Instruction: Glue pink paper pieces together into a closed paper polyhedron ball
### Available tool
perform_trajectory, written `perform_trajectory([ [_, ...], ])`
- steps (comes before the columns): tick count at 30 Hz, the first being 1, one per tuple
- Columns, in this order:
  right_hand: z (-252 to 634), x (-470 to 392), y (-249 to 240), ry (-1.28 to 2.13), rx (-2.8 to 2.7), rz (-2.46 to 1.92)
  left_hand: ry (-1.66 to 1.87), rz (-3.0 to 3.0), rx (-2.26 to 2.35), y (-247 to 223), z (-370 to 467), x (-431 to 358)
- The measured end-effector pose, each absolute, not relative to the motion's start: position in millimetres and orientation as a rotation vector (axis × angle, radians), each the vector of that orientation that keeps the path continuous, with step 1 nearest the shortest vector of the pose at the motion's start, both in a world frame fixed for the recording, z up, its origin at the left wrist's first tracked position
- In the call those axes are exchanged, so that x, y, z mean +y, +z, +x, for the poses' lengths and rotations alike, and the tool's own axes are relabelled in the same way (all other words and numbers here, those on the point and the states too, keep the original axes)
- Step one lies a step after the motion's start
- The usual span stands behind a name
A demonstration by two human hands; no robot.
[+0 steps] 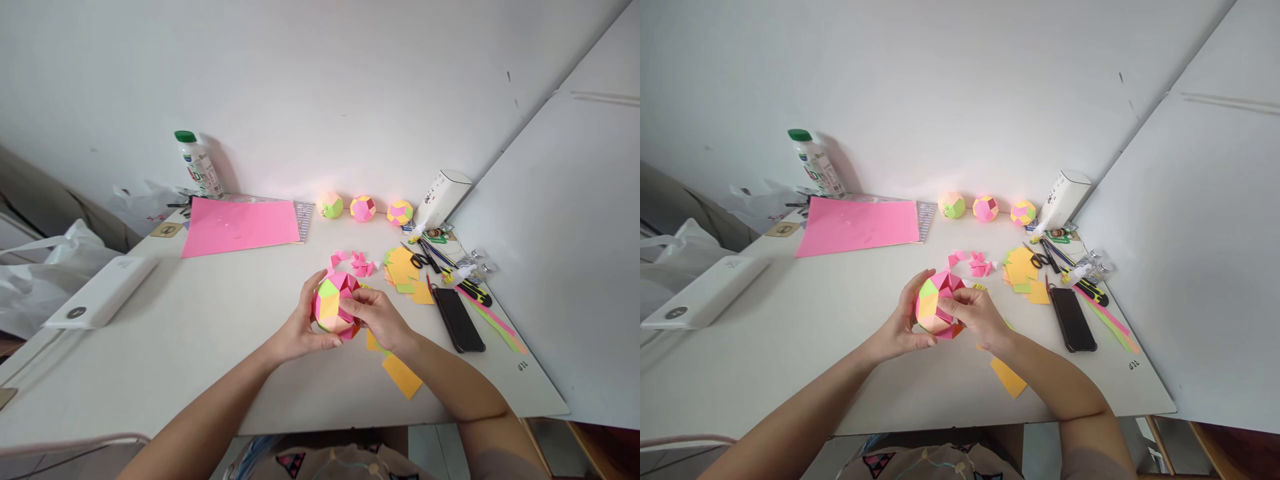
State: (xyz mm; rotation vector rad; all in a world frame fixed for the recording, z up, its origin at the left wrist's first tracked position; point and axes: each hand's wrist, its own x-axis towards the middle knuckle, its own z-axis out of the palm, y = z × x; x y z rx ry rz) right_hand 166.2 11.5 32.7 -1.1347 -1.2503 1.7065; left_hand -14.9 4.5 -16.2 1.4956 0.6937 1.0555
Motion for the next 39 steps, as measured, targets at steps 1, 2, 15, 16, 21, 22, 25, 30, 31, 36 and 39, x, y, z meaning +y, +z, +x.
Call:
perform_trajectory([
  [1,167,12,34,1.718,-1.247,-1.130,1.054,1.504,0.716,-15,-15,5],
  [2,168,12,35,1.726,-1.250,-1.126,1.061,1.508,0.733,-15,-14,5],
  [15,174,15,48,1.817,-1.402,-1.067,1.051,1.359,0.657,-14,-12,5],
  [16,174,15,48,1.818,-1.401,-1.067,1.050,1.363,0.654,-14,-12,5],
  [21,175,15,50,1.801,-1.431,-1.112,1.035,1.379,0.655,-12,-12,5],
  [22,175,15,49,1.794,-1.432,-1.122,1.033,1.382,0.659,-12,-12,5],
  [25,175,16,46,1.801,-1.408,-1.121,1.037,1.389,0.658,-10,-12,6],
  [30,174,16,44,1.828,-1.390,-1.101,1.058,1.402,0.628,-11,-10,6],
  [31,173,16,45,1.827,-1.391,-1.095,1.063,1.404,0.624,-12,-10,7],
  [36,173,15,46,1.819,-1.417,-1.051,1.096,1.422,0.628,-13,-9,7],
  [39,173,16,43,1.806,-1.421,-1.063,1.103,1.410,0.657,-14,-8,6],
])
